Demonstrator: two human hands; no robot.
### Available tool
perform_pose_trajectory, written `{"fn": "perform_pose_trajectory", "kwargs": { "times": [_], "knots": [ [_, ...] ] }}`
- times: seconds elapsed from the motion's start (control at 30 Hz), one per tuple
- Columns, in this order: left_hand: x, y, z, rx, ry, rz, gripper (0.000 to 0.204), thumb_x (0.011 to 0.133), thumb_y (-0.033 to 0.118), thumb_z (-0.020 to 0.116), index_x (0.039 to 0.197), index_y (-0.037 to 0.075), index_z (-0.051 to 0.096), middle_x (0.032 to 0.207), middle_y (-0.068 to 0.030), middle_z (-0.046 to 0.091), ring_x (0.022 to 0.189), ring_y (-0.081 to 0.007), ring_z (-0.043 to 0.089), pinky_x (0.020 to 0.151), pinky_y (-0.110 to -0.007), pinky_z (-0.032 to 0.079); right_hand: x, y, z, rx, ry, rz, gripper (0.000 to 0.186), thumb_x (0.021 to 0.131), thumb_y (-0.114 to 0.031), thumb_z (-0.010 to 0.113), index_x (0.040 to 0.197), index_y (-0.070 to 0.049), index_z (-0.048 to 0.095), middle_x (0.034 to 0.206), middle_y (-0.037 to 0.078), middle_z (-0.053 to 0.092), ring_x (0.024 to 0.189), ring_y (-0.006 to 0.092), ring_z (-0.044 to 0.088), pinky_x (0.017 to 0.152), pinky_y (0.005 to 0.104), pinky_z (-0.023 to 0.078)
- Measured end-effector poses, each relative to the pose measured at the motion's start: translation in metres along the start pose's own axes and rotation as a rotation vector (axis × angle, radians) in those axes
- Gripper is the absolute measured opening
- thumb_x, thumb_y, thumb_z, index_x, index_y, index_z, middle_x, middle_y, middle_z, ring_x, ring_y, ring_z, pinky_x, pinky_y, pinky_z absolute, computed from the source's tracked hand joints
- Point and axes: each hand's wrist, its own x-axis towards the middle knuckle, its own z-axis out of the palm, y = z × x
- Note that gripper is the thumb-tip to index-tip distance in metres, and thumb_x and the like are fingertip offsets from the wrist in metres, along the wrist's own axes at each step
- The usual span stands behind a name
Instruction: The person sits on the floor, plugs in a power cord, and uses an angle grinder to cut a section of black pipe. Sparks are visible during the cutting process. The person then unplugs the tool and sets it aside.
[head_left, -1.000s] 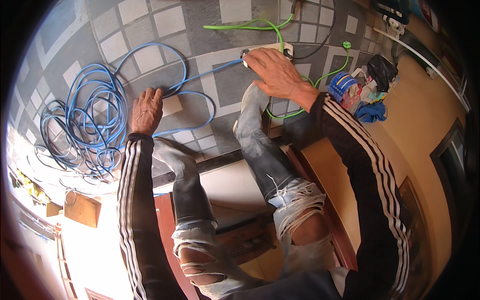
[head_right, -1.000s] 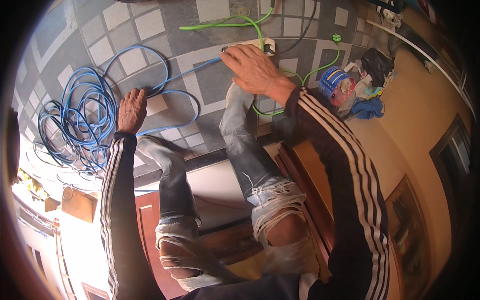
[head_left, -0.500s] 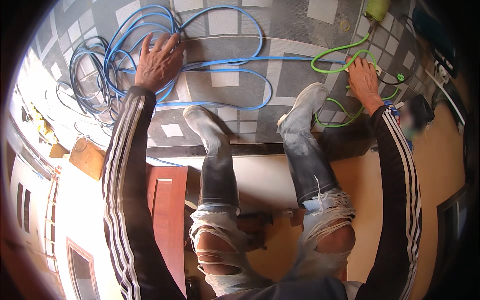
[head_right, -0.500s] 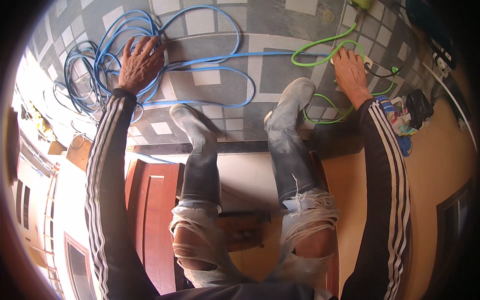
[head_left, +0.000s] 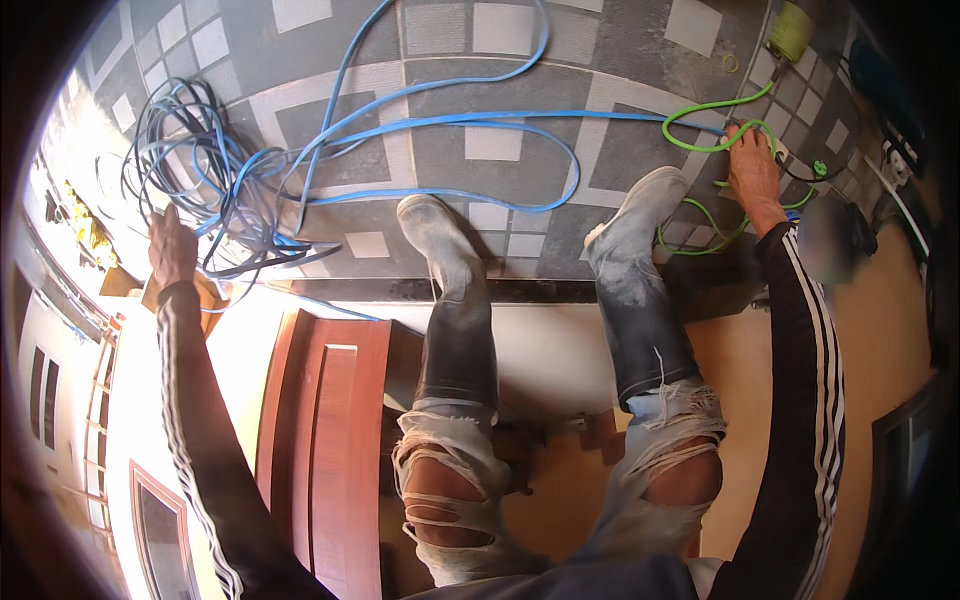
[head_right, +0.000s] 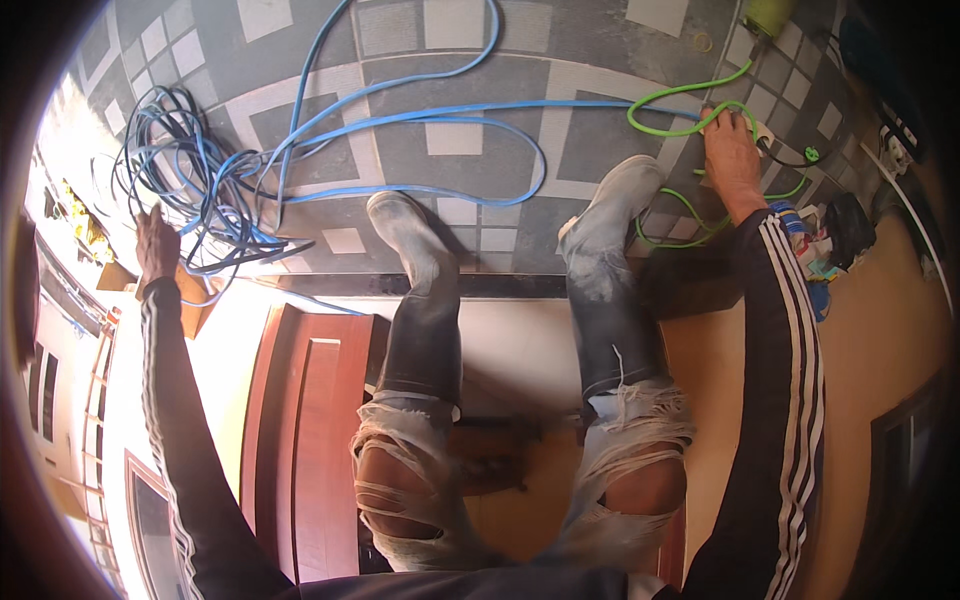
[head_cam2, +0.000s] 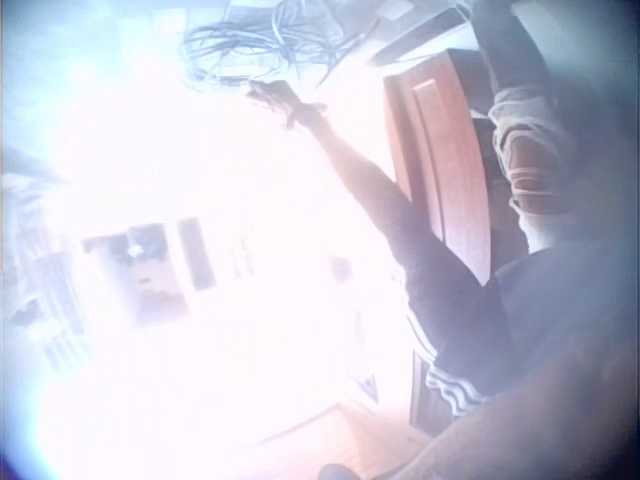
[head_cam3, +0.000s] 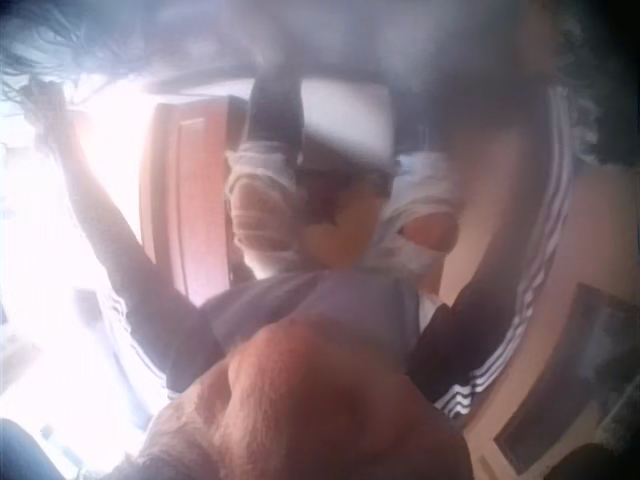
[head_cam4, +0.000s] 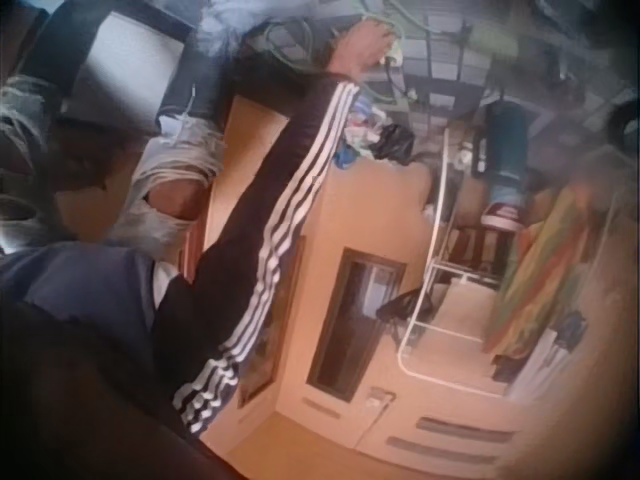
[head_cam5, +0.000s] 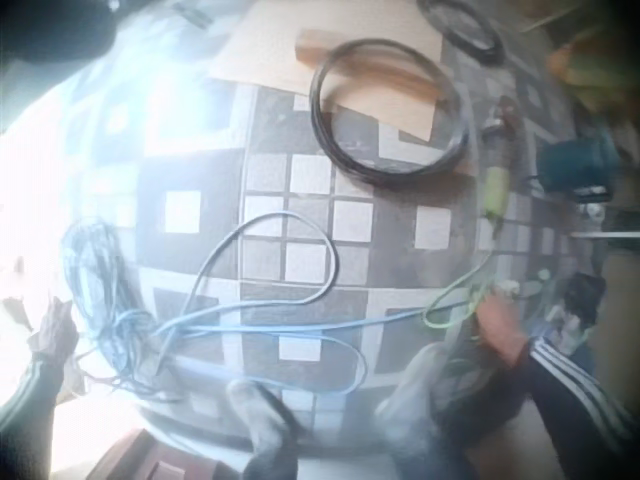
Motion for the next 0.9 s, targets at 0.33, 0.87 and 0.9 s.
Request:
{"fn": "perform_pose_trajectory", "kwargs": {
  "times": [0.33,0.87,0.9],
  "knots": [
    [-0.027,0.193,0.065,-0.428,0.241,0.623,0.057,0.090,0.024,0.073,0.141,0.023,0.050,0.120,-0.0087,0.064,0.119,-0.0310,0.062,0.100,-0.052,0.046,0.003,-0.003,-0.007,0.000,-0.026,0.011,0.046,0.084,0.005,0.068,0.125,-0.007,0.052,0.131,0.015,0.055,0.124,0.0391,0.055,0.100,0.0473,0.055],
    [0.044,0.016,0.021,0.061,-0.346,0.005,0.105,0.077,0.062,0.079,0.161,0.017,0.033,0.129,-0.0225,0.070,0.132,-0.0382,0.061,0.113,-0.065,0.033,-0.002,-0.009,-0.004,0.041,-0.031,0.044,0.052,0.085,0.008,0.066,0.132,-0.008,0.050,0.134,0.014,0.052,0.129,0.0379,0.052,0.105,0.0476,0.052],
    [0.035,0.023,0.017,-0.002,-0.136,0.111,0.110,0.078,0.056,0.081,0.164,0.014,0.027,0.122,-0.0240,0.072,0.122,-0.0418,0.066,0.105,-0.062,0.043,-0.002,-0.009,-0.003,0.047,-0.020,0.065,0.052,0.085,0.008,0.066,0.132,-0.008,0.051,0.134,0.014,0.052,0.129,0.0376,0.052,0.105,0.0473,0.051]
  ]
}}
